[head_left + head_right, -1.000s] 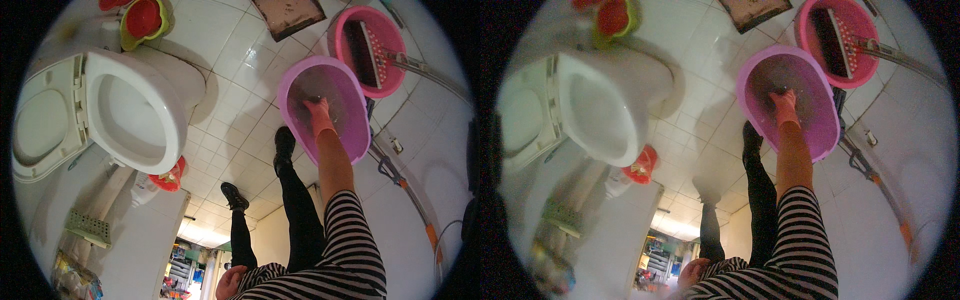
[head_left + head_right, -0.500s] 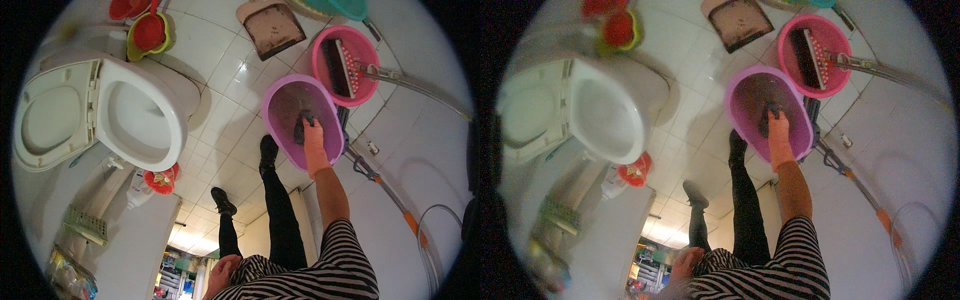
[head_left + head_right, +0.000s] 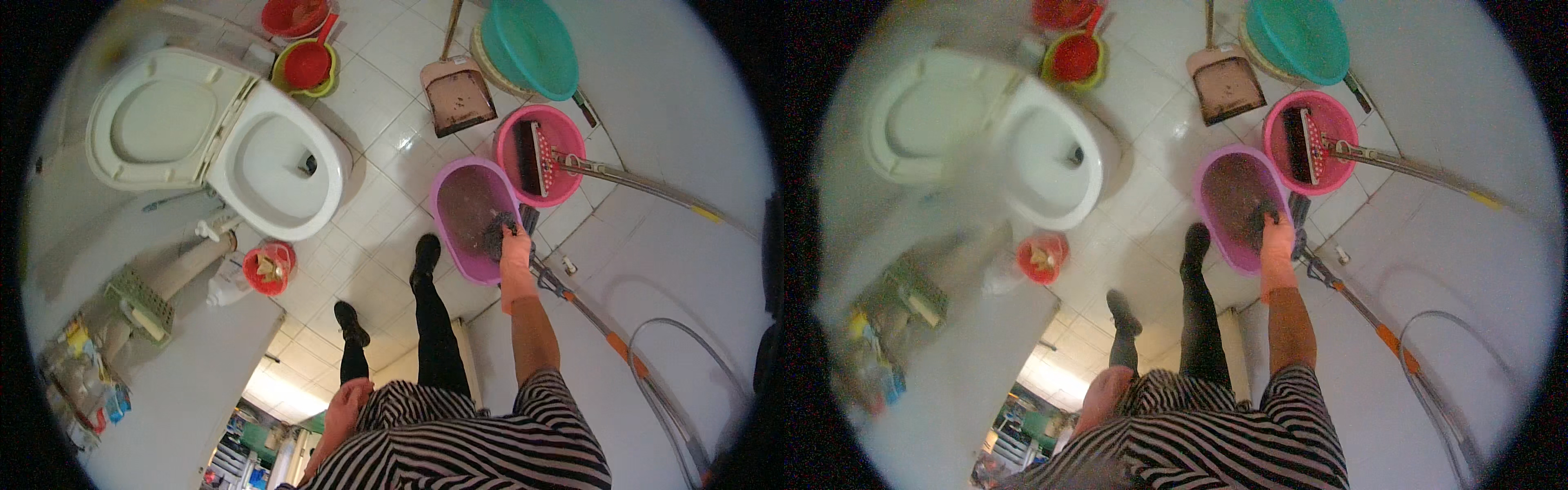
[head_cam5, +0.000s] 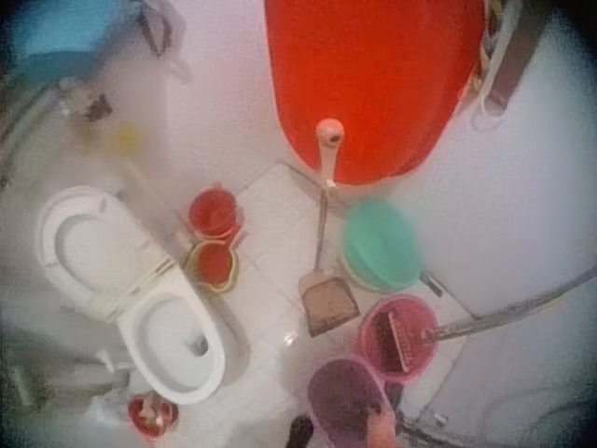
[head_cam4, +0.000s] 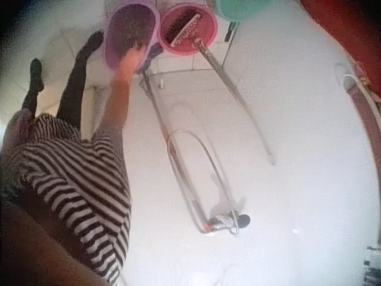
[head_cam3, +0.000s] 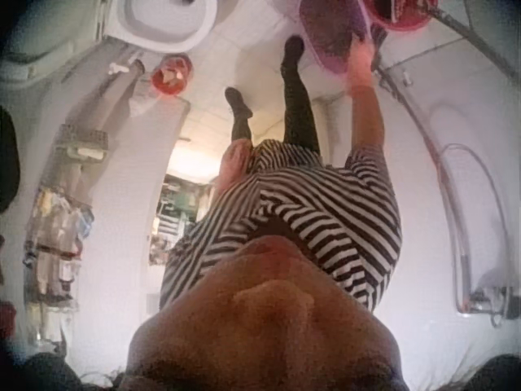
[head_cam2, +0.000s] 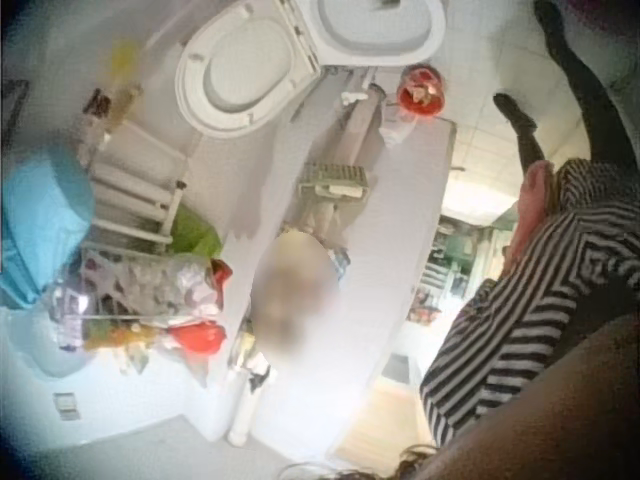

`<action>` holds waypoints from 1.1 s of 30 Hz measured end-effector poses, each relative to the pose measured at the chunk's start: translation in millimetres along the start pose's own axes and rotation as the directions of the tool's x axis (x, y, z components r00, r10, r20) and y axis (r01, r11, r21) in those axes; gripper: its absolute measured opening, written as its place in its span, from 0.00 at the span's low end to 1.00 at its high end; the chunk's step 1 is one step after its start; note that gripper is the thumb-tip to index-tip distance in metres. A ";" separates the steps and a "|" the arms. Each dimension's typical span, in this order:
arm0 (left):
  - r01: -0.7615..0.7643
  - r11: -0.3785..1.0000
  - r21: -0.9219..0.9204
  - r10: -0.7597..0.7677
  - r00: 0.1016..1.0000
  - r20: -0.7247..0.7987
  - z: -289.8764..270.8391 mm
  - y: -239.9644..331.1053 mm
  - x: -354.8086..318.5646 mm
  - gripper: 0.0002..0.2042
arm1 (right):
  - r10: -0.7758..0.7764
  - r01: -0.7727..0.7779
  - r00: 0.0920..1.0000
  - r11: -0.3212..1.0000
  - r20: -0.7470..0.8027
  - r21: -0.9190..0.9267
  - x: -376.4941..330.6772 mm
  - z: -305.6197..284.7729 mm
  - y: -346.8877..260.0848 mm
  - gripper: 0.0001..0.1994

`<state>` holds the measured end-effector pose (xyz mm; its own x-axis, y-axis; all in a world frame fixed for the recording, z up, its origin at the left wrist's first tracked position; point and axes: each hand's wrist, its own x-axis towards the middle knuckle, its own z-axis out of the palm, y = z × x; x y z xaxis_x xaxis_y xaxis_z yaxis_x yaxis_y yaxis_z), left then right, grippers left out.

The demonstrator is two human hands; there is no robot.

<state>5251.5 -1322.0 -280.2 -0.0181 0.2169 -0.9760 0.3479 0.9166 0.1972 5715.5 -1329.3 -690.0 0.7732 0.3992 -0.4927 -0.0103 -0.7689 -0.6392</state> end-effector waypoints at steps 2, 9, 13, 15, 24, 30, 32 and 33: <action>-0.003 0.983 -0.183 -0.009 0.998 -0.062 3.4 -21.8 -20.1 0.14 | 0.140 -0.140 0.990 0.990 0.002 -0.026 -30.4 7.3 -47.3 0.23; -0.189 0.954 -0.234 0.196 0.981 0.005 -26.5 -63.5 -47.3 0.16 | -0.200 0.102 0.959 0.904 -0.201 -0.414 -84.1 -58.3 -114.1 0.19; -0.215 0.944 -0.250 0.222 0.975 0.001 -53.8 -82.3 -68.0 0.16 | -0.015 0.033 0.992 0.989 -0.123 0.145 -163.3 -76.5 -191.1 0.20; -0.312 0.903 -0.294 0.308 0.949 -0.062 -71.4 -111.3 -74.0 0.16 | 0.016 0.011 0.982 0.990 -0.186 0.142 -240.0 -76.8 -264.4 0.20; -0.611 0.703 -0.364 0.485 0.787 -0.383 -209.0 -224.7 -129.5 0.14 | -0.065 -0.305 0.817 0.794 0.573 0.525 -404.9 -10.4 -273.6 0.21; -0.691 0.699 -0.185 0.500 0.657 -0.564 -302.0 -309.7 -111.7 0.15 | 0.237 -0.542 0.540 0.832 0.808 0.118 -434.1 129.0 -279.5 0.15; -0.639 0.648 -0.415 0.284 0.708 -0.647 -333.8 -300.6 -184.7 0.16 | 0.298 -0.463 0.571 0.886 0.765 0.000 -470.4 189.5 -278.8 0.13; -0.646 0.630 -0.430 0.211 0.676 -0.706 -341.2 -314.2 -190.4 0.17 | 0.320 -0.405 0.579 0.911 0.750 -0.076 -507.0 219.9 -286.1 0.13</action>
<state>4825.7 -1536.6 -124.9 -0.6009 0.5769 -0.5533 -0.1725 0.5823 0.7945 5187.0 -1201.9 -387.2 -0.0317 0.3594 -0.9326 -0.2746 -0.9003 -0.3376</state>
